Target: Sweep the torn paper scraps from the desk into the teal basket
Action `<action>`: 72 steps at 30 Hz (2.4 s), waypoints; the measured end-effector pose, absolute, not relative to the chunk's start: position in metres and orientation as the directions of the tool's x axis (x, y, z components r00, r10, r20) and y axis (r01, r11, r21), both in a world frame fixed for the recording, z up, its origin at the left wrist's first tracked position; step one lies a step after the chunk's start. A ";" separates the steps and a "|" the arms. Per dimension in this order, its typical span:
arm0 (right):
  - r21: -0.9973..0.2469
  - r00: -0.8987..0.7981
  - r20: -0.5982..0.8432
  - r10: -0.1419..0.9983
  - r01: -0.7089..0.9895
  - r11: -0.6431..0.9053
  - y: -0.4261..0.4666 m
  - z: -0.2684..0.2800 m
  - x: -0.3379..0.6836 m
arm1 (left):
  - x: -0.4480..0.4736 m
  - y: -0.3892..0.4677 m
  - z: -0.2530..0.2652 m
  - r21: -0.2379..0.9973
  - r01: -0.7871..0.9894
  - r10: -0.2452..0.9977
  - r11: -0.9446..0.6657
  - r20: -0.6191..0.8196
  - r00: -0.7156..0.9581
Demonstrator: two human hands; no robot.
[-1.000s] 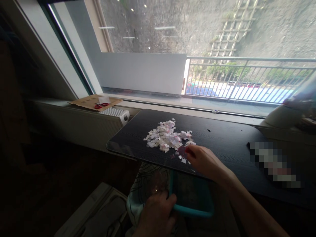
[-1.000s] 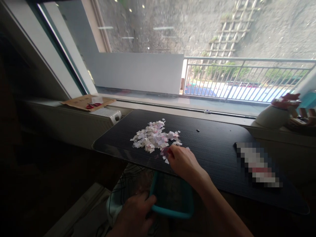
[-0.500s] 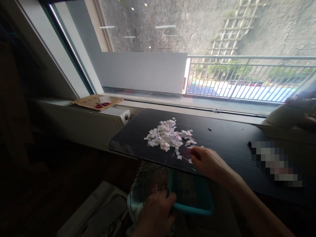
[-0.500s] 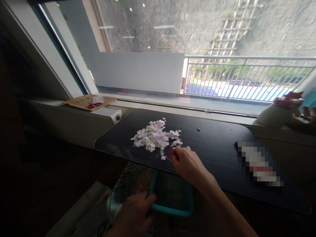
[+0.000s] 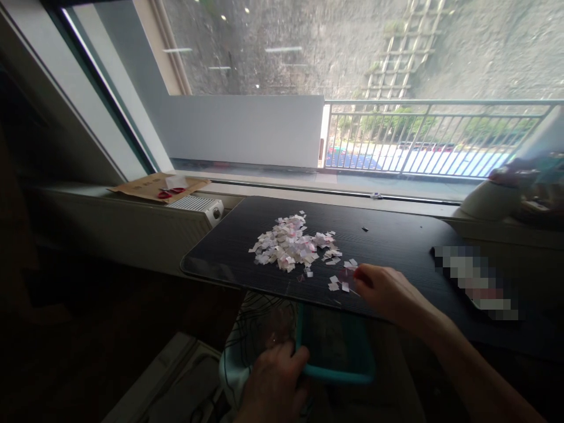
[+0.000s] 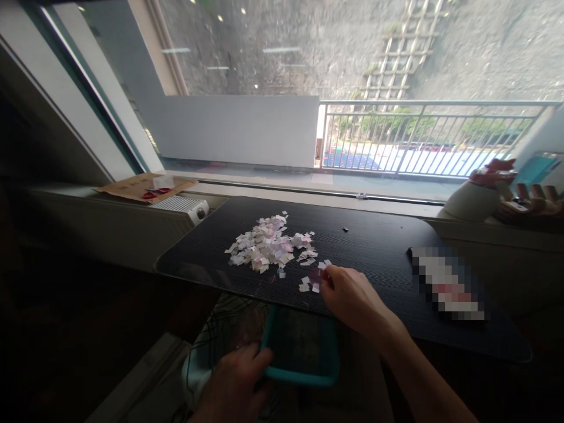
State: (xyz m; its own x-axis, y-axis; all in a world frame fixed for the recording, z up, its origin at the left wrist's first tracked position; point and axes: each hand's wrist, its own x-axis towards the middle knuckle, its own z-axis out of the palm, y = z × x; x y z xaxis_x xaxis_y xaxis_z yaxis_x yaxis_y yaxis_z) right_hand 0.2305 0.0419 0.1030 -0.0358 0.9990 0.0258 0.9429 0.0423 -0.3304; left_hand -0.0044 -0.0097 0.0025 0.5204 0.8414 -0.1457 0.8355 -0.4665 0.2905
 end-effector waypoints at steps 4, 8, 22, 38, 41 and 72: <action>-0.325 -0.014 0.030 0.999 0.946 0.023 0.038 0.104 0.255 | -0.003 -0.008 0.006 0.283 0.838 0.837 -0.466 -0.166 0.522; -0.321 -0.029 0.061 0.998 0.946 0.048 0.041 0.104 0.257 | 0.001 -0.008 0.006 0.279 0.823 0.812 -0.494 -0.190 0.552; -0.295 -0.027 0.104 0.994 0.954 0.056 0.043 0.105 0.258 | 0.004 -0.009 0.007 0.231 0.840 0.824 -0.491 -0.190 0.534; -0.324 -0.112 0.156 0.981 0.933 0.158 0.053 0.081 0.261 | 0.004 -0.004 0.008 0.265 0.822 0.806 -0.504 -0.197 0.558; -0.386 -0.237 0.136 0.962 0.882 0.272 0.036 0.083 0.244 | 0.003 -0.006 0.007 0.270 0.820 0.812 -0.506 -0.173 0.558; -0.247 -0.204 0.183 0.962 0.937 0.246 0.052 0.088 0.198 | 0.010 -0.009 0.017 0.302 0.787 0.771 -0.539 -0.201 0.605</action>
State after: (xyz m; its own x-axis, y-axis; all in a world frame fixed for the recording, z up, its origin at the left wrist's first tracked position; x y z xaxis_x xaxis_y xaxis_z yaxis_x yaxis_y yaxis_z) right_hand 0.1981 0.0516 0.0876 -0.2044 0.9616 0.1831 0.9371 0.2463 -0.2474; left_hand 0.0096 -0.0085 0.0173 0.6048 0.7707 -0.2006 0.7866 -0.5388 0.3016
